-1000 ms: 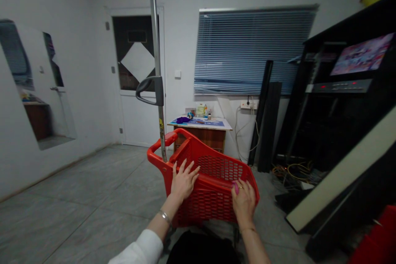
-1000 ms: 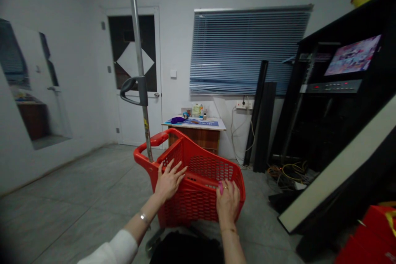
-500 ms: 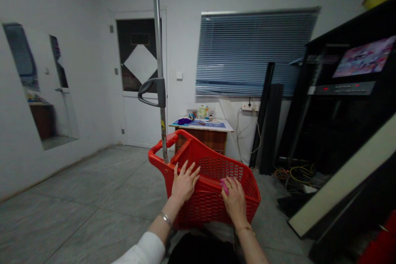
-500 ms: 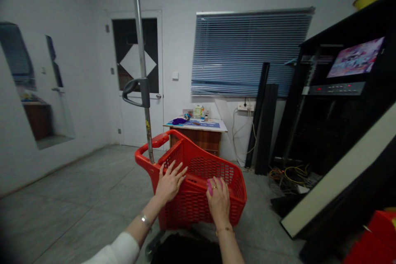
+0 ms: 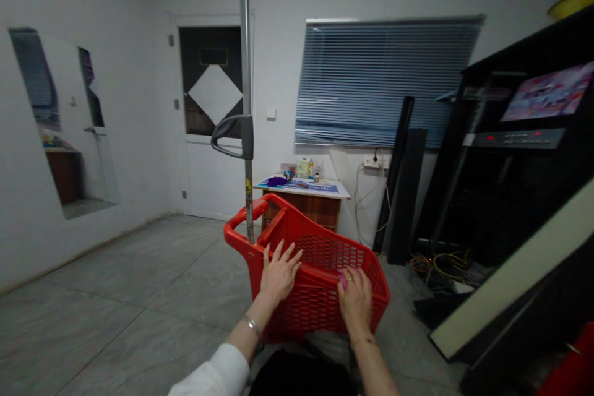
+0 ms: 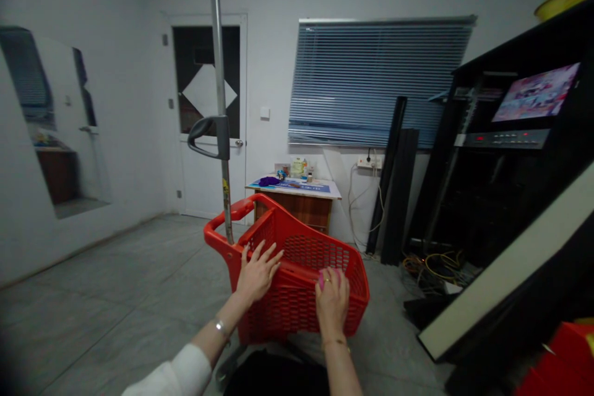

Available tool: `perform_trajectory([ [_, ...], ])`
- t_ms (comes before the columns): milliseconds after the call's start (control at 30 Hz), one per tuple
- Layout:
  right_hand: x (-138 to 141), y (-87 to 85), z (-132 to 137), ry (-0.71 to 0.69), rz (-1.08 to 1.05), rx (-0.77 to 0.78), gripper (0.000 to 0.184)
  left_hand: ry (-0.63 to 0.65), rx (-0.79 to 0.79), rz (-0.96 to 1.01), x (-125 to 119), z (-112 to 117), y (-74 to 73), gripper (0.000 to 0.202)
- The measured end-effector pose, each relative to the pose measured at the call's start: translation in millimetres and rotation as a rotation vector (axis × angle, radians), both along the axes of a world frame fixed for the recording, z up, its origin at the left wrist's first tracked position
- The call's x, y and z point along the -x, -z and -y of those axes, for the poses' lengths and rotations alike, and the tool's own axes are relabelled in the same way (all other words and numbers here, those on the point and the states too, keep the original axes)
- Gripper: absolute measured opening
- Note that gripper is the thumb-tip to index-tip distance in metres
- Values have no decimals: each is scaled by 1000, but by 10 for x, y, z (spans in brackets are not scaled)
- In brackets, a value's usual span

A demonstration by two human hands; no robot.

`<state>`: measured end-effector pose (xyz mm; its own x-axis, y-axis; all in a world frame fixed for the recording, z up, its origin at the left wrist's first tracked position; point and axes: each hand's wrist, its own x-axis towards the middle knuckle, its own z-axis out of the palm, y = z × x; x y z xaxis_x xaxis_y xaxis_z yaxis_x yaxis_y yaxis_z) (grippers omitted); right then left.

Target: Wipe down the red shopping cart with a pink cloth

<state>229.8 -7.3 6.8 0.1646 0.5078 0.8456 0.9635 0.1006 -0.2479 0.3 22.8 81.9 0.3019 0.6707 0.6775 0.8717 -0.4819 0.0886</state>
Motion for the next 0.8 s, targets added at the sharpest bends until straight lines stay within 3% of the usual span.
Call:
perform_trajectory([
  [133,753,-215,-140,-97,15,41,34,-5,-17,-20,16,-14,8,38],
  [233,880,-293,-167,-136,8,53,34,2,-16,-32,34,-20,12,39],
  [333,573,-263,-109,-159,28,78,35,5,-7,-39,46,-17,6,40],
  [500,-365,-50,50,-100,28,87,39,5,-6,-17,37,-17,3,40],
  [600,-788,91,101,-94,20,75,42,17,-3,7,24,-23,13,40],
  [700,-919,187,81,-59,-6,29,43,15,-5,16,11,-26,18,40],
  [800,-759,199,27,24,-80,-80,43,2,-10,10,6,-30,18,40],
])
